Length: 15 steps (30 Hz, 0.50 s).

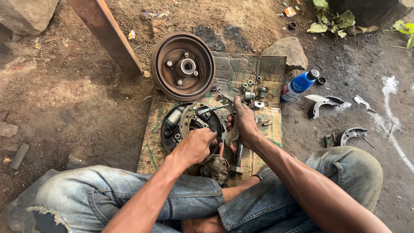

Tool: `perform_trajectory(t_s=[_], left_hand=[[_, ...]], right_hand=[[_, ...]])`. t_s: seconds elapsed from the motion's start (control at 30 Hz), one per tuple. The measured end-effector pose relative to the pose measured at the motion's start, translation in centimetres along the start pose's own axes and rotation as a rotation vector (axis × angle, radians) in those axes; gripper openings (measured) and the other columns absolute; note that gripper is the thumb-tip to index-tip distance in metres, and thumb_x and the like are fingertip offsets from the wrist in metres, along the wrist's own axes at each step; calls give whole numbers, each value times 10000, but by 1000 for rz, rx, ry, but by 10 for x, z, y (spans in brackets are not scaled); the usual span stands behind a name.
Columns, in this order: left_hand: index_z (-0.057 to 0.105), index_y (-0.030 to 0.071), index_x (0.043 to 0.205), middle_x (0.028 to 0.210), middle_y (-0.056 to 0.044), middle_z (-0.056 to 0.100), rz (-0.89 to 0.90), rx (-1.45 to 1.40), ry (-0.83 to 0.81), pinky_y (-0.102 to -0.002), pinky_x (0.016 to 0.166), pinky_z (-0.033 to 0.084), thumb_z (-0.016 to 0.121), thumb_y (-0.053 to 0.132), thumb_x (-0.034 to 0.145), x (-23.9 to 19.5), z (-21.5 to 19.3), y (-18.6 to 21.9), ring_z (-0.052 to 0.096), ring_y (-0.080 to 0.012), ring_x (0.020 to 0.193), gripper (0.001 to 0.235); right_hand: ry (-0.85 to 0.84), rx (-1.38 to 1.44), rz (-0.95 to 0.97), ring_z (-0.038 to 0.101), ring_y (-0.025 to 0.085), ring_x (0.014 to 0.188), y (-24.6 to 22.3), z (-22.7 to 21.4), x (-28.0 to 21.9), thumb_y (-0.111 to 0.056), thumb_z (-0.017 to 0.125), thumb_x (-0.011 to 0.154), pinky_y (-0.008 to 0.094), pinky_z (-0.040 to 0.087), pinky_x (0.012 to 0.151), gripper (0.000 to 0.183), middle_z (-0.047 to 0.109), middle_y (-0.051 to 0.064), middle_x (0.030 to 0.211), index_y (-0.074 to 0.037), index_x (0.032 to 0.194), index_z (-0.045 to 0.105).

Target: The person sits on the ground and assembles a drum brake mechanism. They use pliers and a screwdriver to attach springs and adjust components on the brake shoes, working over a cardboard mat with a brake drum nearby.

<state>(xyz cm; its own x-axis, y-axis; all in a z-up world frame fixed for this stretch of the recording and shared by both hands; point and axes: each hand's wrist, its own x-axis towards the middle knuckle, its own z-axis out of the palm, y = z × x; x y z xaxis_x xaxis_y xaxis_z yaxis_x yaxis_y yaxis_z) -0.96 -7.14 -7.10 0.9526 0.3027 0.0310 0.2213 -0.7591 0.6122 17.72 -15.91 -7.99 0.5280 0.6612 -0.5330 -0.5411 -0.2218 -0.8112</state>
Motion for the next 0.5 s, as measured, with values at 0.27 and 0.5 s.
perform_trajectory(t_s=[0.27, 0.5], left_hand=[[732, -30, 910, 913, -282, 709, -174, 48, -132, -487, 840, 567, 597, -11, 740, 10, -26, 26, 704, -435, 902, 218], [728, -6, 835, 850, -222, 717, -99, 21, -158, -463, 763, 582, 568, -12, 809, 11, -37, 31, 727, -370, 811, 162]], right_hand=[[-20, 29, 79, 455, 94, 496, -2, -1, 1, -539, 536, 1000, 274, 428, 464, 418, 470, -25, 652, -121, 993, 509], [24, 30, 129, 434, 100, 518, -8, 5, -1, -537, 492, 1017, 277, 426, 484, 425, 458, -36, 656, -115, 976, 504]])
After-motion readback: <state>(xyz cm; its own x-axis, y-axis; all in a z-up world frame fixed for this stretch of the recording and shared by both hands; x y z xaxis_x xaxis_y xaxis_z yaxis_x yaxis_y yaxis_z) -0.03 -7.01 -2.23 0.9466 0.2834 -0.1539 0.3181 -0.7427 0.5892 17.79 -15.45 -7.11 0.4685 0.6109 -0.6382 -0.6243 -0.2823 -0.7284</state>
